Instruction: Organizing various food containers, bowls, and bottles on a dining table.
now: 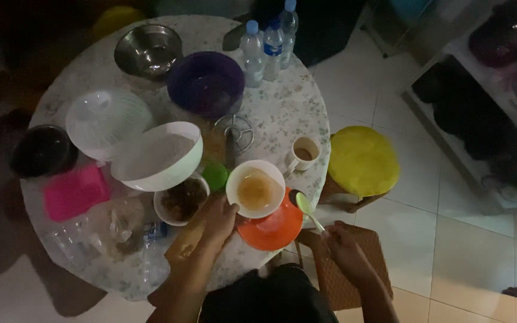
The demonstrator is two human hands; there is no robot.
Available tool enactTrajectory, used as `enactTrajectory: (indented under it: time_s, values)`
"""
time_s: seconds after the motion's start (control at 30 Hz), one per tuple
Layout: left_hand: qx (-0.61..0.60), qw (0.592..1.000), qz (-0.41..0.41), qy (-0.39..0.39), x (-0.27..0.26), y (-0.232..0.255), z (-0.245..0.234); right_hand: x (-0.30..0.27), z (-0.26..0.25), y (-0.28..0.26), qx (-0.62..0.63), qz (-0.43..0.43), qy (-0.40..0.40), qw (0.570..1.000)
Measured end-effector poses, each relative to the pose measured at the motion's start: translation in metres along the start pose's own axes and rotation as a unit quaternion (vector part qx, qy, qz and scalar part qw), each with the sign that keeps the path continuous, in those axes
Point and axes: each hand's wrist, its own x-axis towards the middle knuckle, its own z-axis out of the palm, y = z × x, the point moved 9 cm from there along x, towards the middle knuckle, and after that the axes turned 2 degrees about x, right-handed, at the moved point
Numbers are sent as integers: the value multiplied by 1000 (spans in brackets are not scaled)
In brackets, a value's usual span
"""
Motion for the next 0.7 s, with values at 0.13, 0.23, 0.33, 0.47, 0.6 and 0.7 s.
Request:
enactTrajectory:
  time_s: [0.13, 0.23, 0.33, 0.47, 0.6, 0.7]
  values:
    - [-70, 997, -24, -23, 12, -57, 8, 1, -1, 6, 32, 10, -1, 999]
    - [-34, 999, -15, -25, 15, -84, 8, -3, -2, 1, 25, 15, 9, 1000]
    - [186, 956, 226, 12, 11, -66, 14, 2, 1, 4, 48, -1, 1, 999]
    - [-87, 993, -24, -77, -7, -67, 40, 7, 3, 5, 55, -2, 5, 998]
    - [-61, 996, -46, -53, -23, -42, 44, 15, 5, 5, -11, -24, 15, 1000]
    - [-38, 993, -87, -64, -19, -78, 46, 15, 8, -2, -22, -32, 3, 999]
